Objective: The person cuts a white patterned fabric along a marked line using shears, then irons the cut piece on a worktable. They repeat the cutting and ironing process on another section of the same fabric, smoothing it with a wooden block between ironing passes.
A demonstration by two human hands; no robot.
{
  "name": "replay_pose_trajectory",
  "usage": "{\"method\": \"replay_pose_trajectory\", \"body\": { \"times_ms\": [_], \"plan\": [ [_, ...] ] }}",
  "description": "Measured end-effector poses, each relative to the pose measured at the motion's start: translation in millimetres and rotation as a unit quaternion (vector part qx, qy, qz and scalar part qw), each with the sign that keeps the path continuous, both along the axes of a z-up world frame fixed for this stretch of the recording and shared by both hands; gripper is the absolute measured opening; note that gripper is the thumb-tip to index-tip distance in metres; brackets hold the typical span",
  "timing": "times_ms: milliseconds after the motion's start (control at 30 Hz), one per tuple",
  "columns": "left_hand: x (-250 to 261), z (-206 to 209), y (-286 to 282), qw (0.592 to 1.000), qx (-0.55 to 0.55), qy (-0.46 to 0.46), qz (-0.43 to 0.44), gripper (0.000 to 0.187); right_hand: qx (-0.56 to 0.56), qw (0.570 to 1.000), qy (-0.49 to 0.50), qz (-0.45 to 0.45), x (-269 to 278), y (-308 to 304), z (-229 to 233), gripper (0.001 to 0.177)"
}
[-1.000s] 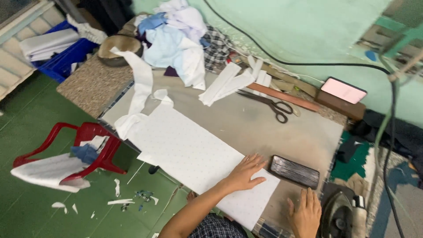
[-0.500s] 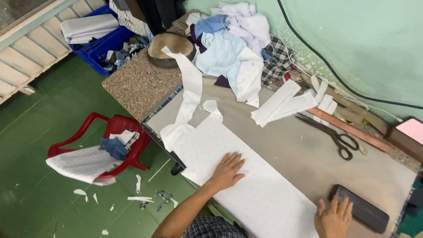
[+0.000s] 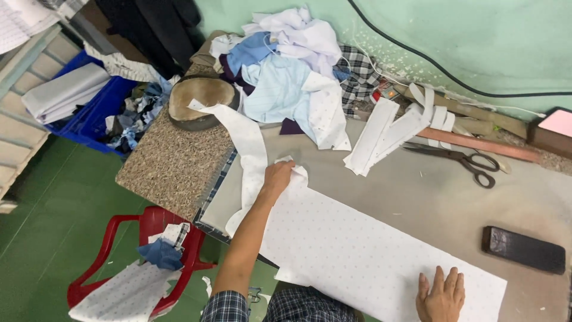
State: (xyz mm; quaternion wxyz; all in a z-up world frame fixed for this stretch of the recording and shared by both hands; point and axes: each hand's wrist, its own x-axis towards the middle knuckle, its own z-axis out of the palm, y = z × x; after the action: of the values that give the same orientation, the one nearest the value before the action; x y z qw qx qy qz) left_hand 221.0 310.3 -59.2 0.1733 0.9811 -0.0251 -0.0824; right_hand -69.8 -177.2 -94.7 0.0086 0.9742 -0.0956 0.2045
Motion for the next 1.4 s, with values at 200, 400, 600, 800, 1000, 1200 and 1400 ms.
{"method": "replay_pose_trajectory", "body": {
  "times_ms": [200,400,600,800,1000,1200,1400],
  "plan": [
    [17.5,21.6,-20.1,0.989,-0.073,-0.031,-0.123,0.085,0.028,0.998,0.023,-0.047,-30.5,3.6,-8.3,0.057],
    [-11.6,49.8,-34.9,0.976,0.010,-0.158,-0.147,0.054,-0.015,0.998,0.014,-0.066,-46.7,6.3,-13.1,0.055],
    [-57.0,42.7,-104.2,0.962,-0.068,-0.220,-0.148,0.060,0.065,0.997,0.032,-0.012,-18.5,7.8,7.9,0.056],
    [-53.2,3.5,-162.7,0.991,-0.004,-0.105,-0.082,0.080,0.100,0.991,-0.013,0.093,70.4,11.3,39.8,0.052],
    [-52.3,8.1,-174.4,0.982,0.103,-0.149,-0.054,0.078,0.192,0.960,0.032,0.200,171.6,-2.1,53.8,0.045],
    [-48.9,12.4,-178.0,0.977,0.129,-0.160,-0.049,0.076,0.228,0.924,-0.012,0.306,307.8,-11.7,36.6,0.034],
    [-43.5,18.3,-176.2,0.983,0.114,-0.137,-0.049,0.073,0.206,0.927,-0.019,0.313,448.7,12.8,30.4,0.026]
  ]
}}
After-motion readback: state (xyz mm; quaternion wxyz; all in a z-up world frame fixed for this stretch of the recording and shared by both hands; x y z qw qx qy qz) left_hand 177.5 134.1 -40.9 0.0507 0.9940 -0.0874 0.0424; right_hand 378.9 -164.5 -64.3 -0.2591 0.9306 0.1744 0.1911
